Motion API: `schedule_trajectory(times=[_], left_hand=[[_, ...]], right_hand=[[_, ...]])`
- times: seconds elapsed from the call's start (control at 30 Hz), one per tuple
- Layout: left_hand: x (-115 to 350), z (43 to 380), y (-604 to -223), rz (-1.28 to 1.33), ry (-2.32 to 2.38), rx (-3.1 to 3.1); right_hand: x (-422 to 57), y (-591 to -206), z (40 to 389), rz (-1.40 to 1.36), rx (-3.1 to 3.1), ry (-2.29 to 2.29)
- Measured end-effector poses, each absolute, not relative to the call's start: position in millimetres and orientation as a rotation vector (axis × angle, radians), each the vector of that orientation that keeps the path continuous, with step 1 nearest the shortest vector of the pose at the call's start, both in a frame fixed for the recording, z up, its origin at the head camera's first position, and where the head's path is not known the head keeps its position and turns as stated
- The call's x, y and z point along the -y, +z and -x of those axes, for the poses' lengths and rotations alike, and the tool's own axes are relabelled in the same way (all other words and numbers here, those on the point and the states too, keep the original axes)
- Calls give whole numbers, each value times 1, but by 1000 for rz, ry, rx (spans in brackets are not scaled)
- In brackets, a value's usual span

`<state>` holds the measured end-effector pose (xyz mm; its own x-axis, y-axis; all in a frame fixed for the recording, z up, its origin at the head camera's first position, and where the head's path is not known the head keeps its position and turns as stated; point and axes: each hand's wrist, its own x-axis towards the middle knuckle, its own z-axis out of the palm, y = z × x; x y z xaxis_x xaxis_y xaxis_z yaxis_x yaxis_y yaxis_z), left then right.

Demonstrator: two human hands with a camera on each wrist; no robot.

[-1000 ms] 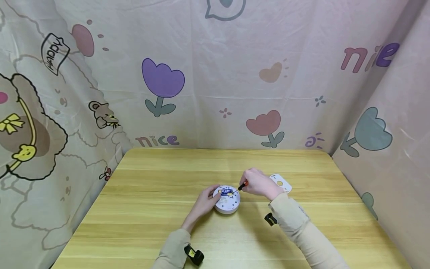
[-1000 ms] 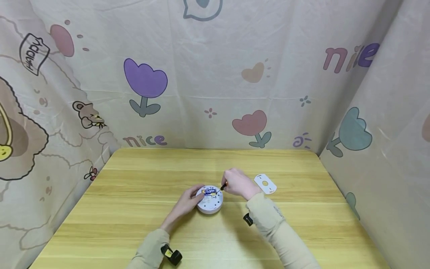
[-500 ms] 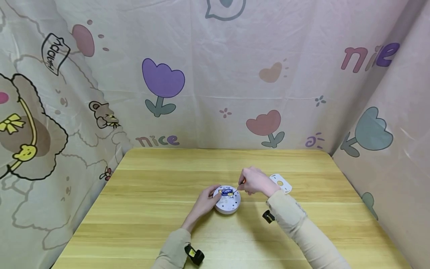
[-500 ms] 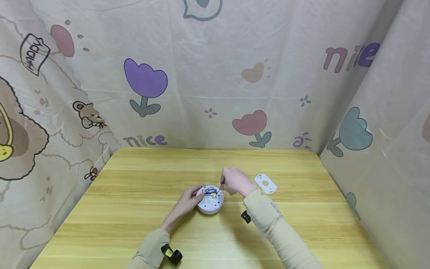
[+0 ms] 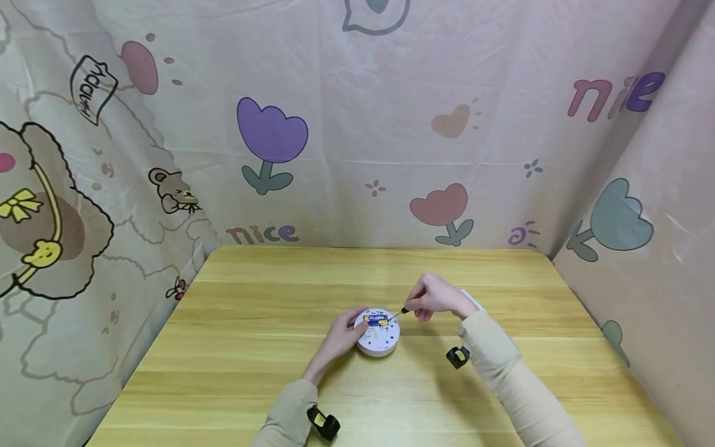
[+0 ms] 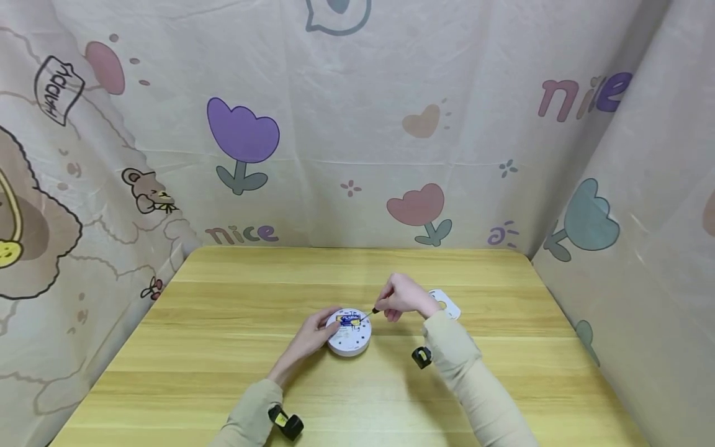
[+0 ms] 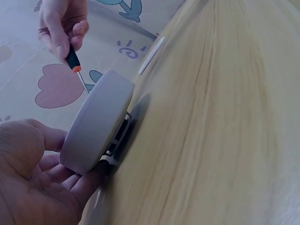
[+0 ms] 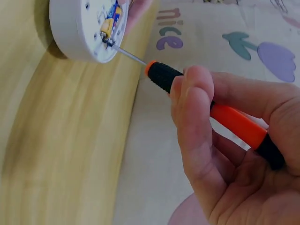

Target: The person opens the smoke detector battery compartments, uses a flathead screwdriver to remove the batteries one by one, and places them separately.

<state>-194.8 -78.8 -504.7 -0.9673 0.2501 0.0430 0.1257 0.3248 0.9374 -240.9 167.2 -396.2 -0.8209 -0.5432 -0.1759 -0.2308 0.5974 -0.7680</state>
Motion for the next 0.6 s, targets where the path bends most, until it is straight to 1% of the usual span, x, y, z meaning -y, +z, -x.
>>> schedule_trajectory(times=[0.2,0.6], left_hand=[[80,194,-506,-341,1738,-2462],[80,193,-508,-331,1752,-2445]], right_hand=[[-180,-406,238,592,-2378,-1213],[-199,-434,229,425,-2231,-1499]])
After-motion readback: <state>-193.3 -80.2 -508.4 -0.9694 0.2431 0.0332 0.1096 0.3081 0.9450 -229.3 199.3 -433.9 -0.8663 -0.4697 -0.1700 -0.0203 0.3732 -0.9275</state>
